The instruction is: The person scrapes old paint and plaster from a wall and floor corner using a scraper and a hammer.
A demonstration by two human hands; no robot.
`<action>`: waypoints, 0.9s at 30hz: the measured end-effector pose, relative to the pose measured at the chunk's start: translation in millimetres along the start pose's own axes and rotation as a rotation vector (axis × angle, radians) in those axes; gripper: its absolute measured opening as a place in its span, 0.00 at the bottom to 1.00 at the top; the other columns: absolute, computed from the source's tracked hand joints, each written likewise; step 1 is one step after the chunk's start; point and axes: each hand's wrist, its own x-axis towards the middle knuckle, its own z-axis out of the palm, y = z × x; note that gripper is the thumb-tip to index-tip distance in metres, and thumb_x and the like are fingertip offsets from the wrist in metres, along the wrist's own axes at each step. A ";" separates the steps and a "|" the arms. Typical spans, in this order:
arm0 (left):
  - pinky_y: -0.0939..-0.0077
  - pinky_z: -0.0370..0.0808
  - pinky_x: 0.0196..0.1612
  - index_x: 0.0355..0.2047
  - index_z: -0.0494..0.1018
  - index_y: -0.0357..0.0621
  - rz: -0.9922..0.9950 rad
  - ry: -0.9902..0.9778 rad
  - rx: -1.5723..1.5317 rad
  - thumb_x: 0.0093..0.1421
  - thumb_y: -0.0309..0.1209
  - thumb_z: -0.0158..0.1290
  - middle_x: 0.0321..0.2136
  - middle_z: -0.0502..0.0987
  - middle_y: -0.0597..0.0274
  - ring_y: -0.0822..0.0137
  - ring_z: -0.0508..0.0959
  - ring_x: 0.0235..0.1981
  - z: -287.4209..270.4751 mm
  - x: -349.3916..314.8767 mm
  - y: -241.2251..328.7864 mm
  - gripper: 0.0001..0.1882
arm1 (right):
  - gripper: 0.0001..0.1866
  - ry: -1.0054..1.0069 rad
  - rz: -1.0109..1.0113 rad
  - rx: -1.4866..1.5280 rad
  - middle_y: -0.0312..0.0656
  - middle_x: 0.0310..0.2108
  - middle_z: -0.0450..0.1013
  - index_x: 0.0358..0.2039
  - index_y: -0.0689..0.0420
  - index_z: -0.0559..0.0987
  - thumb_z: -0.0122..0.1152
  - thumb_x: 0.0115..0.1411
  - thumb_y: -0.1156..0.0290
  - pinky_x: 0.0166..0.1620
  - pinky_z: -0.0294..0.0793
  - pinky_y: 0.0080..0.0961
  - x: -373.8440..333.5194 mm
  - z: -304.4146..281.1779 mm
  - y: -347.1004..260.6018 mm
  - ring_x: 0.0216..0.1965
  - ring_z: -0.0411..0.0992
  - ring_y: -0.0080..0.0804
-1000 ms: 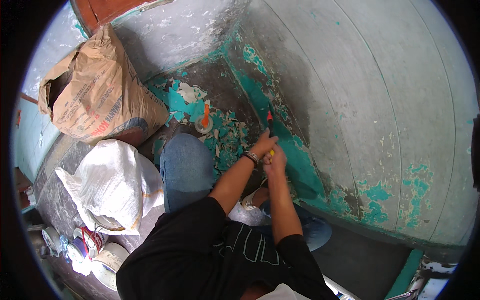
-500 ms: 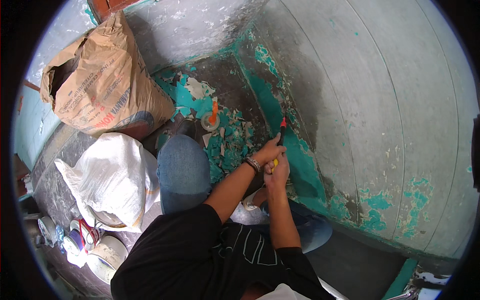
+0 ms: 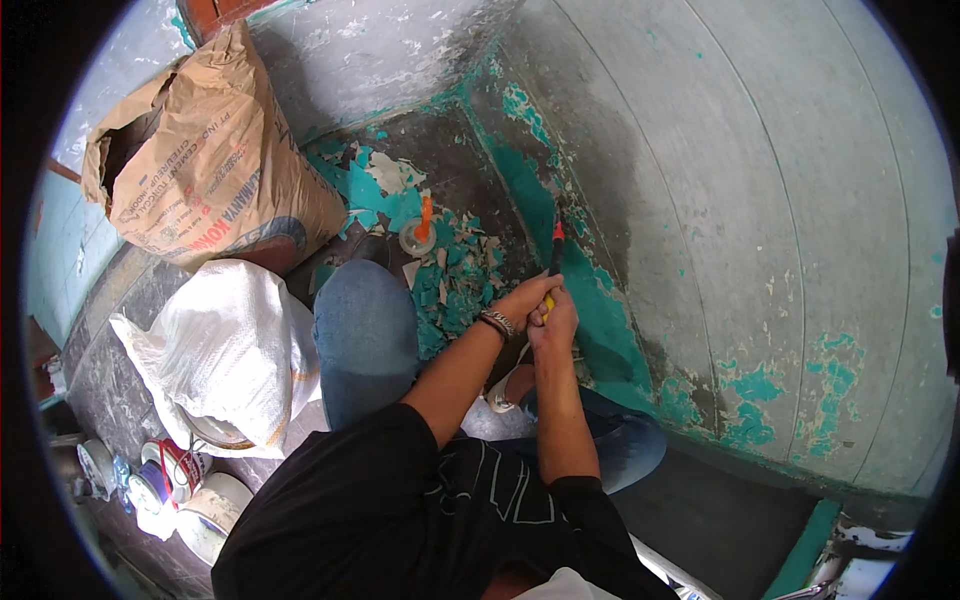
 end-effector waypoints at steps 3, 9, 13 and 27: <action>0.85 0.57 0.06 0.46 0.63 0.48 -0.050 0.011 -0.048 0.64 0.42 0.45 0.11 0.58 0.73 0.81 0.57 0.06 -11.1 3.5 -7.3 0.15 | 0.05 0.037 -0.002 -0.039 0.32 0.20 0.61 0.35 0.55 0.68 0.41 0.64 0.71 0.14 0.55 0.16 -0.5 5.4 6.1 0.15 0.57 0.17; 0.85 0.57 0.06 0.40 0.67 0.45 0.043 0.052 0.061 0.64 0.41 0.45 0.11 0.59 0.72 0.79 0.58 0.07 -7.2 4.2 0.5 0.13 | 0.05 -0.017 0.011 -0.012 0.33 0.21 0.61 0.36 0.55 0.67 0.40 0.65 0.71 0.14 0.55 0.15 9.3 -4.3 9.1 0.15 0.57 0.17; 0.82 0.60 0.07 0.34 0.64 0.41 0.065 0.066 0.083 0.62 0.37 0.45 0.15 0.63 0.67 0.76 0.62 0.08 -11.0 5.0 1.6 0.11 | 0.06 0.000 0.008 -0.009 0.32 0.21 0.61 0.35 0.54 0.68 0.39 0.65 0.71 0.14 0.55 0.16 11.6 -3.8 14.6 0.15 0.57 0.17; 0.82 0.59 0.08 0.45 0.67 0.39 0.050 0.142 0.105 0.64 0.40 0.45 0.16 0.64 0.68 0.77 0.61 0.10 -41.6 52.9 10.0 0.17 | 0.08 -0.004 0.066 0.014 0.32 0.20 0.61 0.34 0.55 0.69 0.40 0.67 0.69 0.14 0.53 0.16 65.4 2.8 23.1 0.15 0.55 0.16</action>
